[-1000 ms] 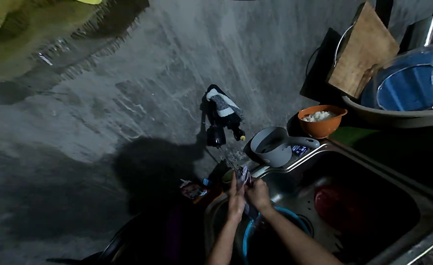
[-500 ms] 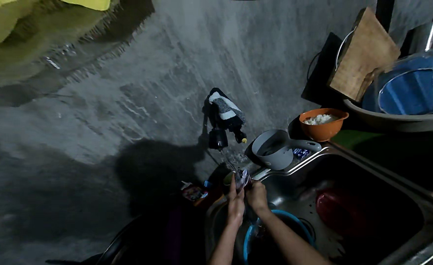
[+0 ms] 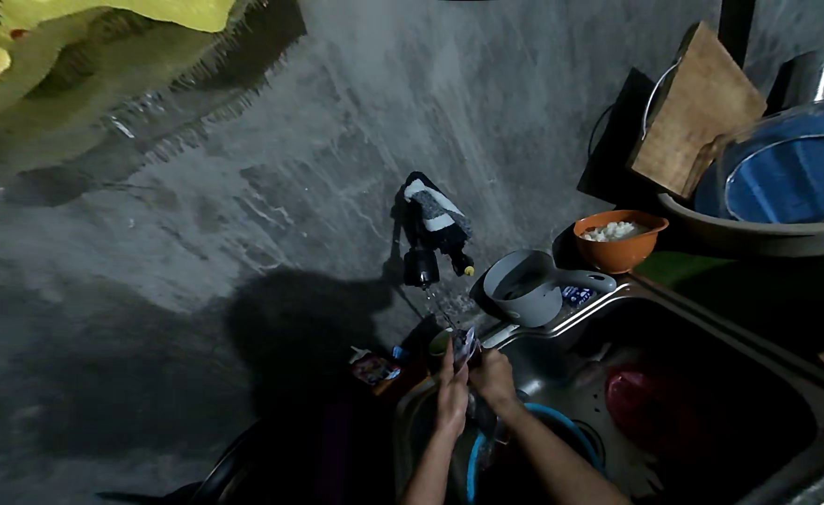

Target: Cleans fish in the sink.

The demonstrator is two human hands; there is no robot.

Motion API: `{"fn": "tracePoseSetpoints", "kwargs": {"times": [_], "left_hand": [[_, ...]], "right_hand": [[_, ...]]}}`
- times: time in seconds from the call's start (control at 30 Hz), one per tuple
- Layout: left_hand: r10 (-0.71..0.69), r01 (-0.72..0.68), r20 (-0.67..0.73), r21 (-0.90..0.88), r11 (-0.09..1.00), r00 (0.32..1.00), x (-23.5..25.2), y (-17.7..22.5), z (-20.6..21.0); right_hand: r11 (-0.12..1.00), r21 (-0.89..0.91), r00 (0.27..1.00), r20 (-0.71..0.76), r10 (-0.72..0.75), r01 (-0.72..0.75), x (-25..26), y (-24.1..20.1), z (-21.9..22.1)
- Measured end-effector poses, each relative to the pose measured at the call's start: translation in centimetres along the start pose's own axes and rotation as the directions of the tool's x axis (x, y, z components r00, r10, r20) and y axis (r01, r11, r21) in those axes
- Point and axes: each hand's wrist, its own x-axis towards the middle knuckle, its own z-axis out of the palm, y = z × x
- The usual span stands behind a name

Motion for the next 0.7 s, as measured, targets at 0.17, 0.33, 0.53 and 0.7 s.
{"fn": "tracePoseSetpoints", "kwargs": {"times": [0.17, 0.33, 0.53, 0.7], "left_hand": [[-0.008, 0.008, -0.002, 0.003, 1.0, 1.0, 0.3, 0.4, -0.7], [-0.019, 0.019, 0.008, -0.002, 1.0, 1.0, 0.7, 0.5, -1.2], [-0.018, 0.018, 0.009, -0.027, 0.999, 1.0, 0.9, 0.9, -1.5], [-0.039, 0.038, -0.009, -0.071, 0.997, 0.999, 0.8, 1.4, -1.3]], "right_hand": [[0.967, 0.242, 0.98, 0.159, -0.122, 0.082, 1.2, 1.9, -0.9], [0.955, 0.228, 0.943, 0.23, -0.241, 0.188, 1.6, 2.8, -1.5], [0.869, 0.357, 0.875, 0.213, -0.434, 0.343, 1.7, 4.6, -1.8], [0.848, 0.384, 0.871, 0.182, -0.456, 0.365, 1.5, 4.8, -1.3]]}}
